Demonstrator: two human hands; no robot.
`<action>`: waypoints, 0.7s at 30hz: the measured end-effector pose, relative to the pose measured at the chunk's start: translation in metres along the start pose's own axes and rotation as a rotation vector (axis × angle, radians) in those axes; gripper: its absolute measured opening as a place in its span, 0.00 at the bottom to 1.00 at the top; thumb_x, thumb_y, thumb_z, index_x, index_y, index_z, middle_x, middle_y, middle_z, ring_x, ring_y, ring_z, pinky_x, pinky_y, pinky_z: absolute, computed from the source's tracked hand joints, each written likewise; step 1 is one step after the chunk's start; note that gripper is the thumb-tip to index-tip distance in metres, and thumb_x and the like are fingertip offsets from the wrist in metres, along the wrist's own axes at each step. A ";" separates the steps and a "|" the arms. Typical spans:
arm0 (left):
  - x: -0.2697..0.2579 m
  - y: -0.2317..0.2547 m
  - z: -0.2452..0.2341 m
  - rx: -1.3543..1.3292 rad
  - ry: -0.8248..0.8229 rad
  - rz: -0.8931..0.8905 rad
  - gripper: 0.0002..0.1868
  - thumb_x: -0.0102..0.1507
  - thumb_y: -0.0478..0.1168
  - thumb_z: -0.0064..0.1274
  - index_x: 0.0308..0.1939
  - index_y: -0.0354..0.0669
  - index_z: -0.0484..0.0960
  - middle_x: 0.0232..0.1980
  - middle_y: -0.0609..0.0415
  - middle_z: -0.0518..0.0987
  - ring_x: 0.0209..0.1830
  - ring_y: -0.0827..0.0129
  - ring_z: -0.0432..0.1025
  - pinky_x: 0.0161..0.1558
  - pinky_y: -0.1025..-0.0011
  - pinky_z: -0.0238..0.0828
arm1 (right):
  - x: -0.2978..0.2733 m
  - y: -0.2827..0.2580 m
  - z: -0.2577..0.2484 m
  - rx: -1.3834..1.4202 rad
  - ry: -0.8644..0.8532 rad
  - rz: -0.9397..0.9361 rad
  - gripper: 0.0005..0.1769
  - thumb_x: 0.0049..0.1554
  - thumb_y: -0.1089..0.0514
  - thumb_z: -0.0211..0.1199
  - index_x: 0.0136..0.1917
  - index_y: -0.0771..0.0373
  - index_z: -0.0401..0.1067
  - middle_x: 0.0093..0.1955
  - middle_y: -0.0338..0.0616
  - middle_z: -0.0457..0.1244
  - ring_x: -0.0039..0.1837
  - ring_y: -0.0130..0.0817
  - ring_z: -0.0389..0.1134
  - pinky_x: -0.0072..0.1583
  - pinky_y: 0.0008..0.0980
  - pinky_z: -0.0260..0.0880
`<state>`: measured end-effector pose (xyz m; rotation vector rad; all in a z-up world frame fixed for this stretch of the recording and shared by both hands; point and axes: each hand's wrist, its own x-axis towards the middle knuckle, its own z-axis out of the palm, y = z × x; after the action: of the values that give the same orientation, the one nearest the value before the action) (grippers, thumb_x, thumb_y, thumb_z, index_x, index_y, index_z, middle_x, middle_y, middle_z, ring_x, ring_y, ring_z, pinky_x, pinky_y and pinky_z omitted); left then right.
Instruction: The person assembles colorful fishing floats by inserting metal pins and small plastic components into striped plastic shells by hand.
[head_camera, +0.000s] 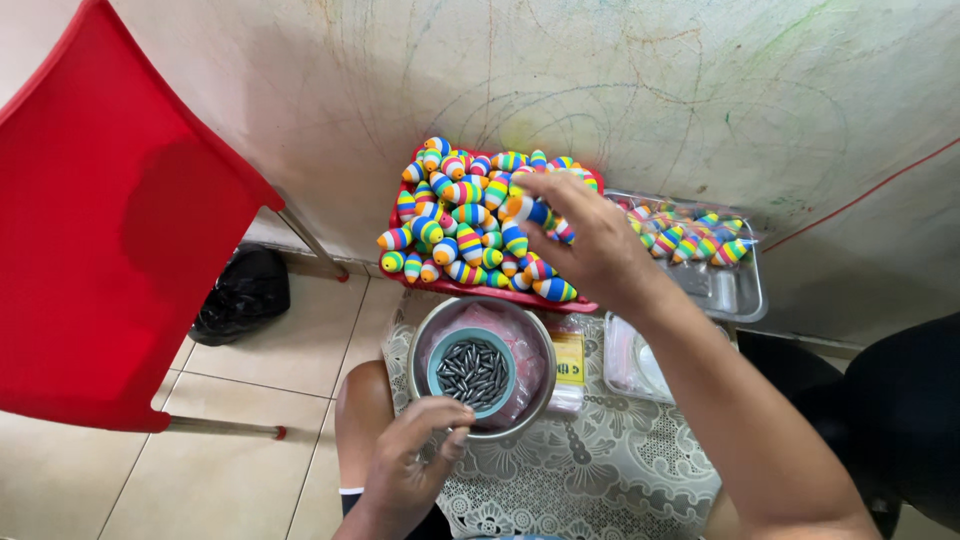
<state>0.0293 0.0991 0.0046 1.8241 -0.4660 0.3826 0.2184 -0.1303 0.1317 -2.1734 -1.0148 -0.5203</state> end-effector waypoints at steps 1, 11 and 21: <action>0.000 0.002 -0.001 -0.001 0.000 -0.004 0.10 0.69 0.44 0.50 0.45 0.44 0.84 0.47 0.51 0.84 0.49 0.63 0.81 0.53 0.69 0.78 | -0.013 -0.007 0.009 0.002 -0.003 0.003 0.19 0.64 0.63 0.62 0.67 0.64 0.66 0.67 0.52 0.66 0.69 0.48 0.68 0.70 0.45 0.66; -0.013 0.016 0.002 0.144 0.091 -0.034 0.08 0.68 0.43 0.51 0.43 0.44 0.82 0.49 0.50 0.83 0.52 0.63 0.79 0.54 0.69 0.76 | -0.111 -0.050 0.106 -0.180 -0.230 -0.047 0.25 0.55 0.57 0.67 0.65 0.59 0.69 0.54 0.45 0.67 0.56 0.46 0.66 0.57 0.43 0.63; -0.019 0.013 0.003 0.192 0.098 -0.036 0.08 0.67 0.44 0.52 0.43 0.45 0.82 0.47 0.52 0.83 0.50 0.66 0.79 0.52 0.70 0.76 | -0.133 -0.051 0.022 -0.022 0.120 0.335 0.12 0.62 0.65 0.61 0.59 0.68 0.74 0.53 0.48 0.69 0.54 0.39 0.70 0.58 0.38 0.72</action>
<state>0.0067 0.0949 0.0049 1.9859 -0.3380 0.5039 0.0974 -0.1592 0.0580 -2.2411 -0.5672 -0.4974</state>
